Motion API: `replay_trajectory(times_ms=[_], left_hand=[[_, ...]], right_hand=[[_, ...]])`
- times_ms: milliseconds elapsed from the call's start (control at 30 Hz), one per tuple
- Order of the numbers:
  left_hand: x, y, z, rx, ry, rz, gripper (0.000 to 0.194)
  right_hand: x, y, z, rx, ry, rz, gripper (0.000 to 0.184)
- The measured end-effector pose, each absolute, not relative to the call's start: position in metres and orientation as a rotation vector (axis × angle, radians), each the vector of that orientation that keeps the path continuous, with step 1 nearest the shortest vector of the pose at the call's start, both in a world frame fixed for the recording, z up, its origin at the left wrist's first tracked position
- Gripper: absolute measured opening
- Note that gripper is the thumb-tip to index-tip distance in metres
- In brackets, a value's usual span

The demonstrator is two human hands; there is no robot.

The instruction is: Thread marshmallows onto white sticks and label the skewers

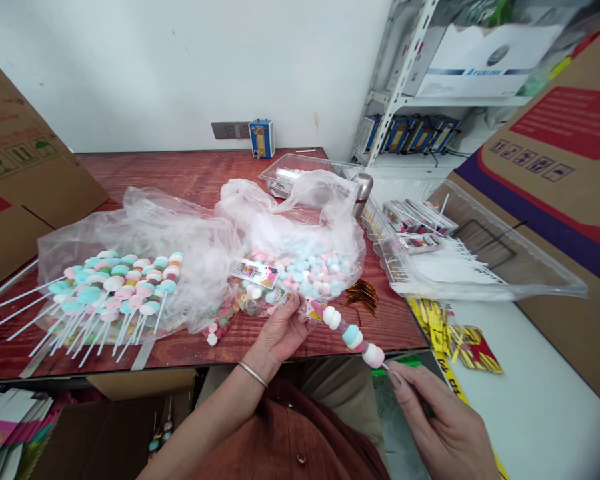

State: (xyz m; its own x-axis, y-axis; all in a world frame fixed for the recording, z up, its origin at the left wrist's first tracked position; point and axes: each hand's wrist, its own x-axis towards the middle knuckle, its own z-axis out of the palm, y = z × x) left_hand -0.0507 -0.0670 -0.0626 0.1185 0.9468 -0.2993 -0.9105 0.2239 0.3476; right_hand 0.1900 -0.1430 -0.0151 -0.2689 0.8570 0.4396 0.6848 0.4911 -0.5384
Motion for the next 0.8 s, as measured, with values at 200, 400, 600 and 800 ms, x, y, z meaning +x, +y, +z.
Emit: replay_trajectory(times_ms=[200,400,600,800], left_hand=[[-0.047,-0.066,-0.06,0.247,0.656,1.48,0.028],[-0.037,-0.069,-0.057,0.191,0.643,1.474,0.025],[-0.028,-0.069,-0.047,-0.003,0.522,1.443,0.006],[-0.027,-0.067,-0.038,-0.063,0.535,1.45,0.009]], right_hand=[[0.193,-0.143,-0.014,-1.257,-2.206,-0.176,0.023],[0.18,-0.14,-0.012,-1.189,-2.058,0.164,0.02],[0.157,-0.147,-0.022,-1.361,-1.257,1.344,0.027],[0.135,-0.153,-0.032,-1.199,-0.597,1.964,0.036]])
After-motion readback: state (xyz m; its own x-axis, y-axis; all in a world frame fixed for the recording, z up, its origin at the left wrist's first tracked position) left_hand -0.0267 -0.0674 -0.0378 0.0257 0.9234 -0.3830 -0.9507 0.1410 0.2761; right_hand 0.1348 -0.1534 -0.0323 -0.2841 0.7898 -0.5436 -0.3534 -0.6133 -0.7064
